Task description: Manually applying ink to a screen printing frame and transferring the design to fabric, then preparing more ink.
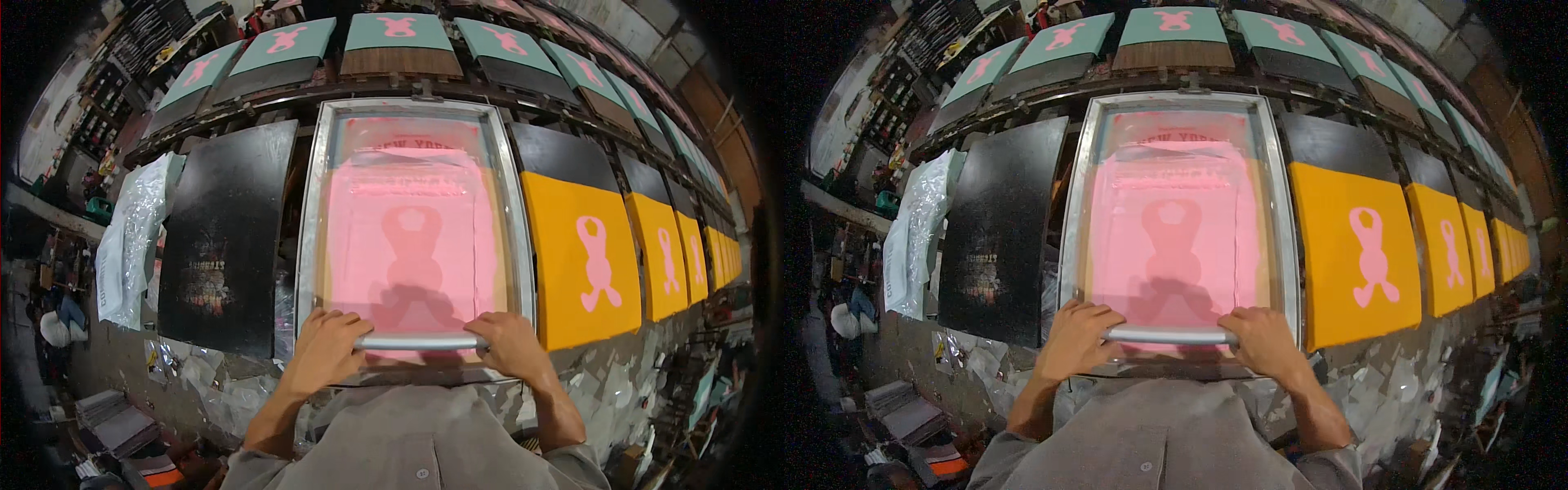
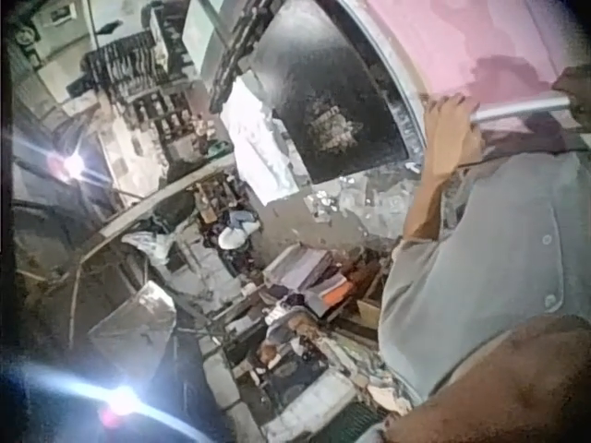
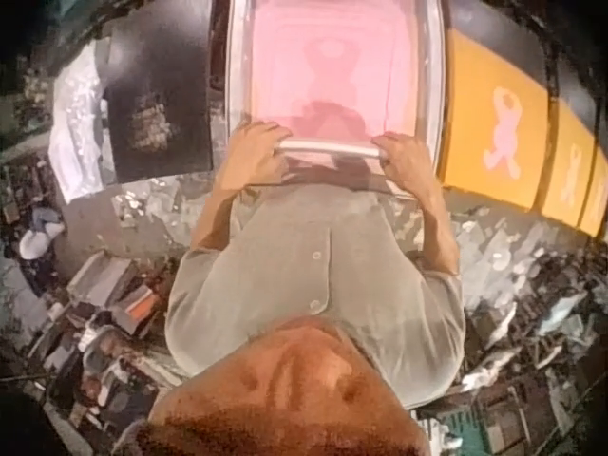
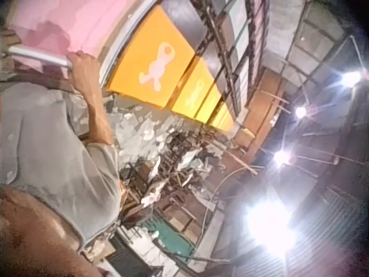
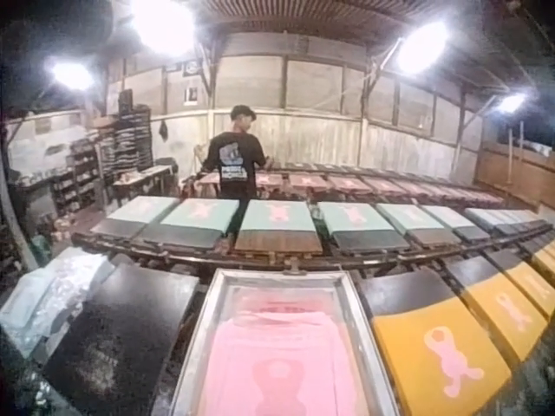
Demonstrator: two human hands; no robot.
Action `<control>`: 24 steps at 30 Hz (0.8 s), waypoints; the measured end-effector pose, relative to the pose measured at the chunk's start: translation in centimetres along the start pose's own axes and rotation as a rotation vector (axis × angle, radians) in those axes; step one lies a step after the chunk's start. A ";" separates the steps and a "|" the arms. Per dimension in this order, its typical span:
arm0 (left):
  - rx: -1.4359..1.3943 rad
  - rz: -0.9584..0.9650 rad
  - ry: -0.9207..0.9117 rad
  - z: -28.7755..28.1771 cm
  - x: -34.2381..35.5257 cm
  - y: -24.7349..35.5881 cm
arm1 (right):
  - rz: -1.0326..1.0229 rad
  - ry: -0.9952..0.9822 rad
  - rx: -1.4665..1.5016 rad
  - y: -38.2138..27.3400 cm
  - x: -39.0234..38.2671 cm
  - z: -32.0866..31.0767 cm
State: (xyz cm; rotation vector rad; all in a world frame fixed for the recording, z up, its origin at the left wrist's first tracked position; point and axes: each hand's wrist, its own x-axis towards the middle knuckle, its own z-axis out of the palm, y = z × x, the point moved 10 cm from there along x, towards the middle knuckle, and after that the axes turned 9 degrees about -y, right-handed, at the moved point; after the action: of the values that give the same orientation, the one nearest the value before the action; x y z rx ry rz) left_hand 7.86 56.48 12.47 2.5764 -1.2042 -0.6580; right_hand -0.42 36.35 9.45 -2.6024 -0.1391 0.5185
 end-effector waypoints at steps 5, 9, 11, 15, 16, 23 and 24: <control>0.135 0.075 0.039 -4.8 7.2 -3.4 | -0.018 0.045 -0.050 3.6 6.6 -6.5; 0.155 0.020 0.212 -10.0 16.1 -7.8 | -0.020 0.261 -0.119 7.1 15.4 -13.2; 0.151 -0.027 0.202 -11.5 20.0 -10.0 | -0.021 0.308 -0.090 8.8 19.1 -15.2; 0.150 -0.080 0.153 -12.1 24.6 -12.1 | 0.036 0.242 -0.196 10.9 24.6 -15.5; 0.133 -0.081 0.171 -12.1 24.7 -12.4 | 0.047 0.226 -0.225 11.3 25.0 -15.4; 0.130 -0.090 0.109 -9.6 22.4 -11.8 | 0.013 0.160 -0.173 10.5 22.1 -12.6; 0.113 -0.099 0.111 -9.1 21.7 -11.5 | 0.003 0.152 -0.146 10.0 21.1 -12.2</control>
State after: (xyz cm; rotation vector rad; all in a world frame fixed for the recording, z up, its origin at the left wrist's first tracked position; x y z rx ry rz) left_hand 32.20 47.28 9.53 2.7404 -1.1159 -0.4711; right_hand 23.81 26.15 7.48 -2.7728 -0.1269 0.3209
